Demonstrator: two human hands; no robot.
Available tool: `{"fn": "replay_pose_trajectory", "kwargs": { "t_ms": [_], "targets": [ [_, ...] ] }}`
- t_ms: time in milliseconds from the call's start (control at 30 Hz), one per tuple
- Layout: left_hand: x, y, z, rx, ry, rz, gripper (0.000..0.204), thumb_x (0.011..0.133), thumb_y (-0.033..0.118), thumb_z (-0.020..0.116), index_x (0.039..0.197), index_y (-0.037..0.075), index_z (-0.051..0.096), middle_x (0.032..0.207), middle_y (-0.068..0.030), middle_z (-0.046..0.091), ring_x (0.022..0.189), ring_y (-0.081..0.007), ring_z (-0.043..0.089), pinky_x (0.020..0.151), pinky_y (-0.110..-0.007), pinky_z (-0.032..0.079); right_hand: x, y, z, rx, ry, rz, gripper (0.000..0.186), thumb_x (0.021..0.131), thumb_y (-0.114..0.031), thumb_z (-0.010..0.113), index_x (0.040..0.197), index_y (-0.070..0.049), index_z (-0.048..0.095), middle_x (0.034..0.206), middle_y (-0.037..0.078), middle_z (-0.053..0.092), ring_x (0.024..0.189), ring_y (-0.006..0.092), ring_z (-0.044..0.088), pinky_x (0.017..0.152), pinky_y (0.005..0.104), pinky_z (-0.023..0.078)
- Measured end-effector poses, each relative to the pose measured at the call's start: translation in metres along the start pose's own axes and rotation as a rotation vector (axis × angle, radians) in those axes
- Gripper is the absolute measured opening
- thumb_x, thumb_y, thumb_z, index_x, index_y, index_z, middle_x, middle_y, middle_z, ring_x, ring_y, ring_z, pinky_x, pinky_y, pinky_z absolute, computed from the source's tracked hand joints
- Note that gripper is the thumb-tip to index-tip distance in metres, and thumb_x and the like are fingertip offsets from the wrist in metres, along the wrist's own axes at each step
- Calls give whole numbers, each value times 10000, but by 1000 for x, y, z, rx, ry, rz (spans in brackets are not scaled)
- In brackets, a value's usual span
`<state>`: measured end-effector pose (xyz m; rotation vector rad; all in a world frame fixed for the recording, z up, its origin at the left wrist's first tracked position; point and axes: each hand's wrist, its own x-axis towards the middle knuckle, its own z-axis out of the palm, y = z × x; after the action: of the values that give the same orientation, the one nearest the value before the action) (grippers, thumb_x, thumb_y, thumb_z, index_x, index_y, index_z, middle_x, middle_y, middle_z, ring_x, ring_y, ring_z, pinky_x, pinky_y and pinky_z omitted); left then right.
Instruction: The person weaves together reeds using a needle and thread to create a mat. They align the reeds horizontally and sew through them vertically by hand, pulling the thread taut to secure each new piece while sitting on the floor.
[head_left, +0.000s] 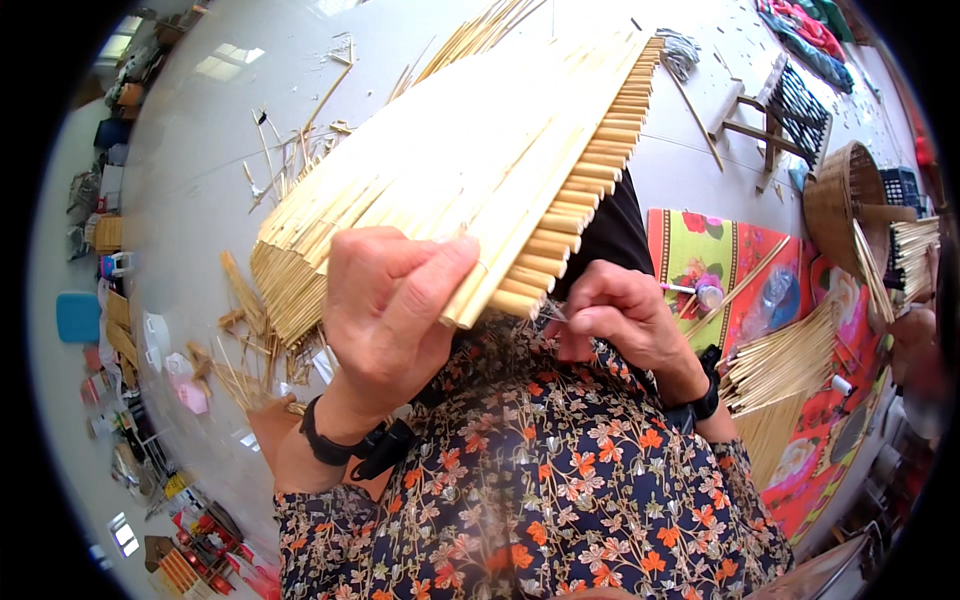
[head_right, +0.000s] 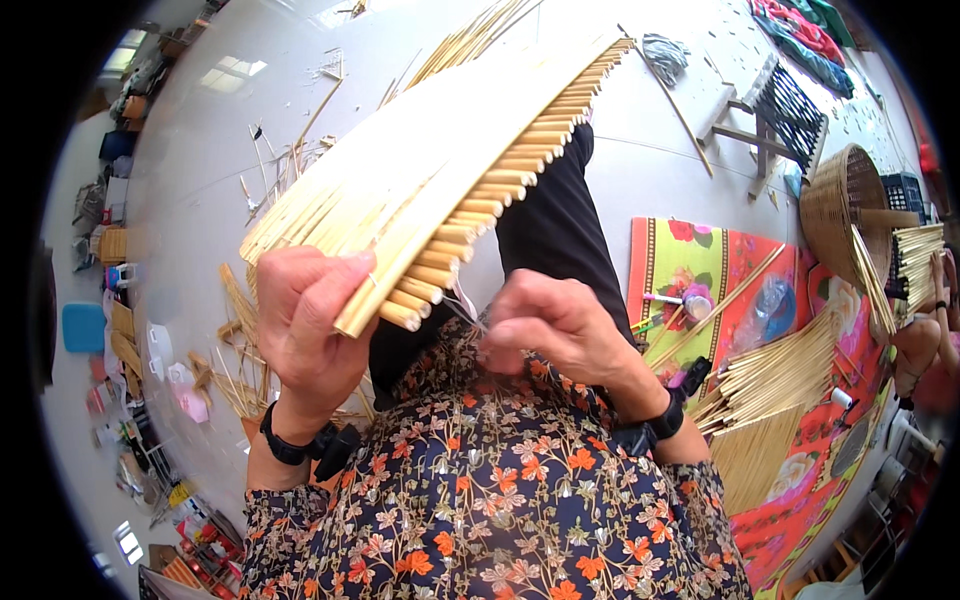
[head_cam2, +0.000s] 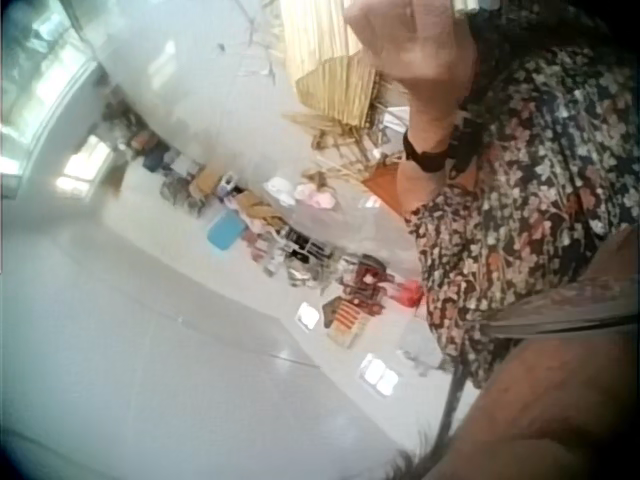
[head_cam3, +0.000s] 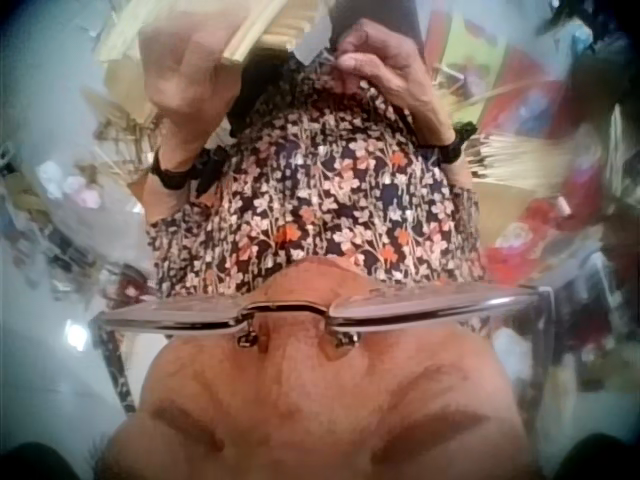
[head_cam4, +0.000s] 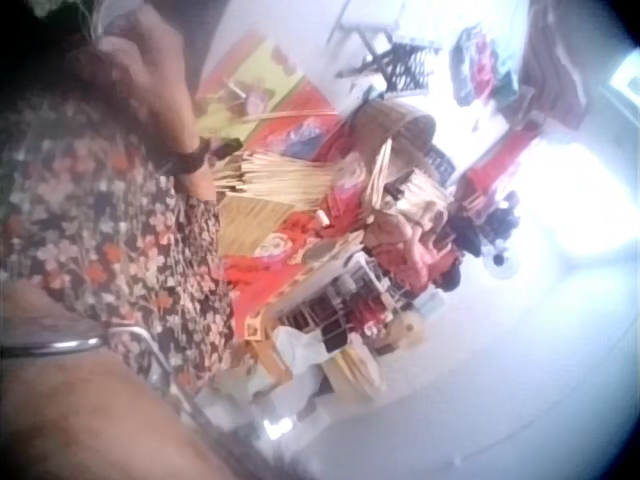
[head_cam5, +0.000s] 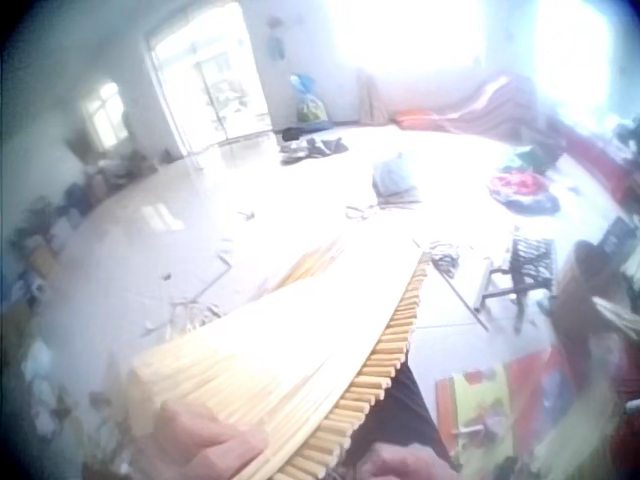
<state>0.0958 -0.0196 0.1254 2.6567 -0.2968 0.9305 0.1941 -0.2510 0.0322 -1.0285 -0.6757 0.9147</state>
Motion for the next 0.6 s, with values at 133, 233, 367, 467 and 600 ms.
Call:
{"fn": "replay_pose_trajectory", "kwargs": {
  "t_ms": [133, 233, 367, 467, 600],
  "targets": [
    [-12, 3, -5, 20, -72, 57, 385, 669, 85, 724, 1052, 56, 750, 922, -16, 649, 787, -214, 559, 623, -310, 493, -20, 5, -5, -199, 116, 97, 56, 990, -49, 644, 954, -7, 641, 800, 57, 701, 610, 76, 653, 536, 227, 507],
    [-21, 1, -2, -21, -85, 97, 399, 661, 85, 713, 1058, 56, 748, 931, -18, 649, 790, -211, 565, 616, -301, 496, -26, 20, -7, -575, 39, -79, 59, 940, -51, 700, 952, -27, 647, 796, 53, 704, 616, 140, 673, 559, 287, 509],
    [-30, -1, -1, -18, -122, 105, 419, 668, 79, 720, 1085, 58, 747, 954, -22, 657, 784, -193, 564, 608, -290, 475, -40, 27, 0, -79, 155, 246, 75, 981, -86, 652, 956, -22, 622, 775, 72, 702, 532, 94, 567, 495, 238, 433],
    [-35, -2, 0, -1, -117, 97, 403, 686, 65, 729, 1088, 56, 753, 980, -26, 675, 761, -178, 559, 590, -285, 460, -44, 32, 5, 297, 291, 397, 104, 1002, -107, 621, 953, -17, 599, 763, 79, 692, 483, 63, 491, 473, 203, 393],
    [-36, 3, -2, 1, -143, 102, 371, 698, 52, 732, 1068, 56, 768, 1022, -38, 697, 737, -159, 564, 571, -262, 464, -39, 29, 10, 340, 396, 459, 136, 1003, -119, 617, 924, -11, 592, 636, 22, 585, 450, 57, 459, 484, 212, 428]
  ]
}}
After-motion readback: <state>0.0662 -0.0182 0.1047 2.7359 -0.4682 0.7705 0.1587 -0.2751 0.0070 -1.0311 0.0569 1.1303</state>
